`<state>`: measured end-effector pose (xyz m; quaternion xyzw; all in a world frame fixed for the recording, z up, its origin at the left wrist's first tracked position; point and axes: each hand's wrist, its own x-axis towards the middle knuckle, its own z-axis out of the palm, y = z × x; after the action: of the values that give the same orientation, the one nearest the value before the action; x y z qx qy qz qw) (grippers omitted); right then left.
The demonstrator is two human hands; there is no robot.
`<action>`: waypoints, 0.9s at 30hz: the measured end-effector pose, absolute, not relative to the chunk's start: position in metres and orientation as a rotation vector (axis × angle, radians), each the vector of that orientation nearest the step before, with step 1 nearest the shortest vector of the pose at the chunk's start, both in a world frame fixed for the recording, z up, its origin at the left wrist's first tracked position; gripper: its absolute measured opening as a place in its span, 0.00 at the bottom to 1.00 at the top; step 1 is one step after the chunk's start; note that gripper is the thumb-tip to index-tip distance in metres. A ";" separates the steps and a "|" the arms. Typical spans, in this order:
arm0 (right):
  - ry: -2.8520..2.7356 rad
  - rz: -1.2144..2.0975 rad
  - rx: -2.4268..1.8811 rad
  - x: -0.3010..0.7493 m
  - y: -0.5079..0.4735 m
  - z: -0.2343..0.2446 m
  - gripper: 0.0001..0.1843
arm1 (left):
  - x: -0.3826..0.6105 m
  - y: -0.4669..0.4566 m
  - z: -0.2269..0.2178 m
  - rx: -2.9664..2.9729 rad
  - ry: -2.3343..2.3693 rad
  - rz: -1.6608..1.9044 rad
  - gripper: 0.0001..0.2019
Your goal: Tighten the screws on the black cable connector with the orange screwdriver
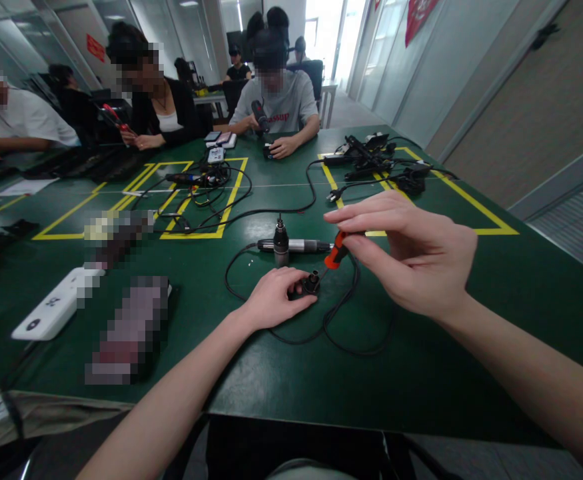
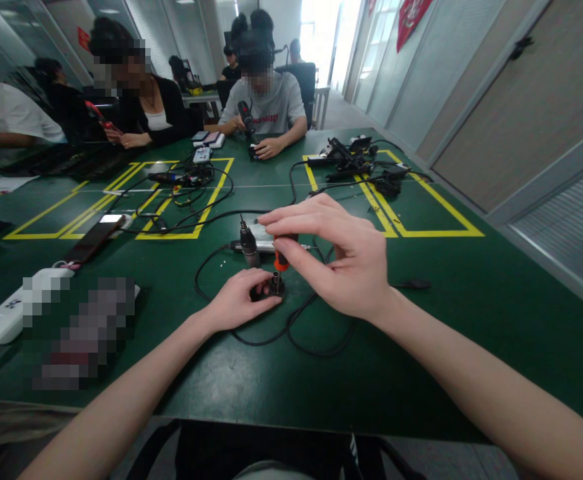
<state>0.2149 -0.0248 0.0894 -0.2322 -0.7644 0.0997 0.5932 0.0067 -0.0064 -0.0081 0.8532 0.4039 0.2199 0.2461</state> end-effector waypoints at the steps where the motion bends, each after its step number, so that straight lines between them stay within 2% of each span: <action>1: -1.778 0.240 -0.535 0.215 -0.025 0.089 0.19 | 0.007 -0.006 -0.008 2.326 1.098 0.603 0.11; 27: -1.765 0.206 -0.575 0.214 -0.024 0.090 0.16 | 0.006 -0.006 -0.011 2.327 1.098 0.609 0.12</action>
<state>0.2141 -0.0236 0.0905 -0.2476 -0.7596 0.0886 0.5949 0.0059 -0.0064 -0.0114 0.8530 0.4024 0.2233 0.2462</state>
